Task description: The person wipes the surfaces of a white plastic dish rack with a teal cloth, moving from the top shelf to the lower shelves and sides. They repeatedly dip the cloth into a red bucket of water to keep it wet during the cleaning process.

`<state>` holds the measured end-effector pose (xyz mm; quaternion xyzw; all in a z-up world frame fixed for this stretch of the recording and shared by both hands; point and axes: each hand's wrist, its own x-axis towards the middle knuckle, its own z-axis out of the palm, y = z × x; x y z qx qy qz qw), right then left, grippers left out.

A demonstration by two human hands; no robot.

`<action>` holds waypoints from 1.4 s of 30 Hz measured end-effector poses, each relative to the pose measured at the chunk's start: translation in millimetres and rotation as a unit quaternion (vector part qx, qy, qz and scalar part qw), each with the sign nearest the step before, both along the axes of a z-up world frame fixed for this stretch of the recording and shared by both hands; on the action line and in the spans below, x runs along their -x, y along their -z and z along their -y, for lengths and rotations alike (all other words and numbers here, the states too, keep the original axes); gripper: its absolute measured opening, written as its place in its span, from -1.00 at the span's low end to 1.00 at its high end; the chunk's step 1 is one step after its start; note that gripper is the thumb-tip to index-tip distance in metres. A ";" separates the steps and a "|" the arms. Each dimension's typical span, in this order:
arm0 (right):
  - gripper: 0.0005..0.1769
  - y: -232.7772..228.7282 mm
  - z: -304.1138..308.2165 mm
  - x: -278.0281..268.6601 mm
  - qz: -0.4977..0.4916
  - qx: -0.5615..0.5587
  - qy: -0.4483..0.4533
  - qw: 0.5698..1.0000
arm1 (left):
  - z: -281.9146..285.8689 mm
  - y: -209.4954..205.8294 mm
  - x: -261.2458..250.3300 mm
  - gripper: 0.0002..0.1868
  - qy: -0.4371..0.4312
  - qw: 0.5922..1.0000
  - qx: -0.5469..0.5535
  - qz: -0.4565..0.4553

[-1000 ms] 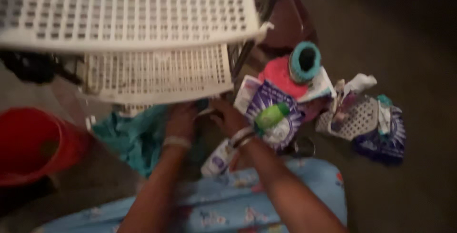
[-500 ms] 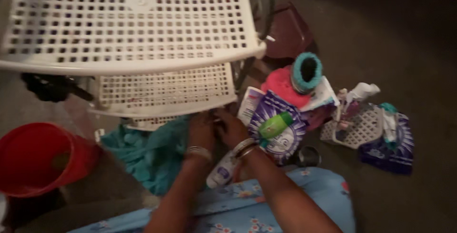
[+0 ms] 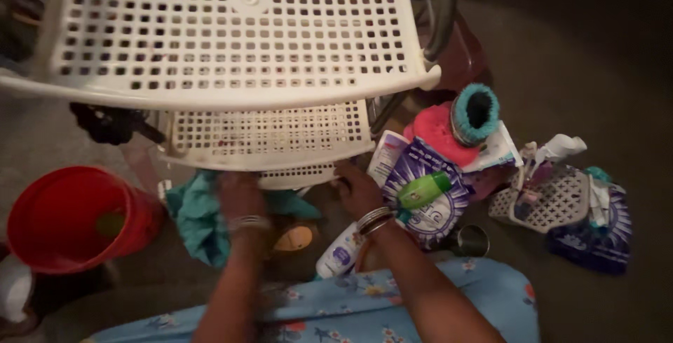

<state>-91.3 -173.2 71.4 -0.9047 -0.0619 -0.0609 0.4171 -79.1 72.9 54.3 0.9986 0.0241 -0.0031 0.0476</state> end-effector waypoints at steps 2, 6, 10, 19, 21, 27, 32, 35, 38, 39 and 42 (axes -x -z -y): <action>-0.68 9.0 -1.3 -1.9 -0.028 -0.012 0.004 1.000 | 71.8 33.4 -1.0 -0.65 0.080 0.991 0.100 0.037; -0.55 11.5 -7.6 -4.5 0.015 -0.108 -0.009 0.994 | 104.6 68.3 -22.8 -0.63 0.195 0.958 0.192 0.083; -0.70 2.7 -3.2 -1.1 -0.019 0.006 0.017 1.000 | 12.3 43.1 -40.7 -0.63 0.120 0.968 0.214 0.058; -0.65 -5.1 5.9 -12.1 0.047 -0.047 0.032 0.997 | -4.7 -78.8 -3.8 -0.38 0.245 0.943 0.195 0.112; -0.67 -13.2 12.2 -12.3 0.052 -0.070 0.019 0.996 | 0.0 -87.2 2.7 -0.36 0.244 0.950 0.184 0.063; -0.41 -56.8 9.2 -13.9 0.095 -0.059 0.117 0.987 | -6.3 -86.8 -7.1 -0.68 0.207 0.960 0.186 0.007; -0.11 -60.6 19.7 -62.3 0.244 -0.051 0.099 0.963 | -8.1 -95.3 -16.4 -0.69 0.253 0.946 0.192 0.063; -0.22 -33.0 28.3 -98.8 0.023 -0.053 0.095 0.994 | -9.9 -107.8 -23.1 -0.69 0.251 0.941 0.224 0.037; -0.45 -2.3 32.6 -120.7 -0.039 -0.167 0.129 0.977 | -11.9 -118.9 -27.0 -0.73 0.236 0.943 0.233 -0.037; -0.47 4.4 32.3 -124.1 0.002 -0.157 0.137 0.978 | -11.2 -122.8 -29.3 -0.75 0.230 0.943 0.233 -0.061; -0.54 9.6 26.9 -128.7 0.061 -0.114 0.171 0.977 | 0.7 -130.9 -37.5 -0.76 0.273 0.935 0.210 -0.087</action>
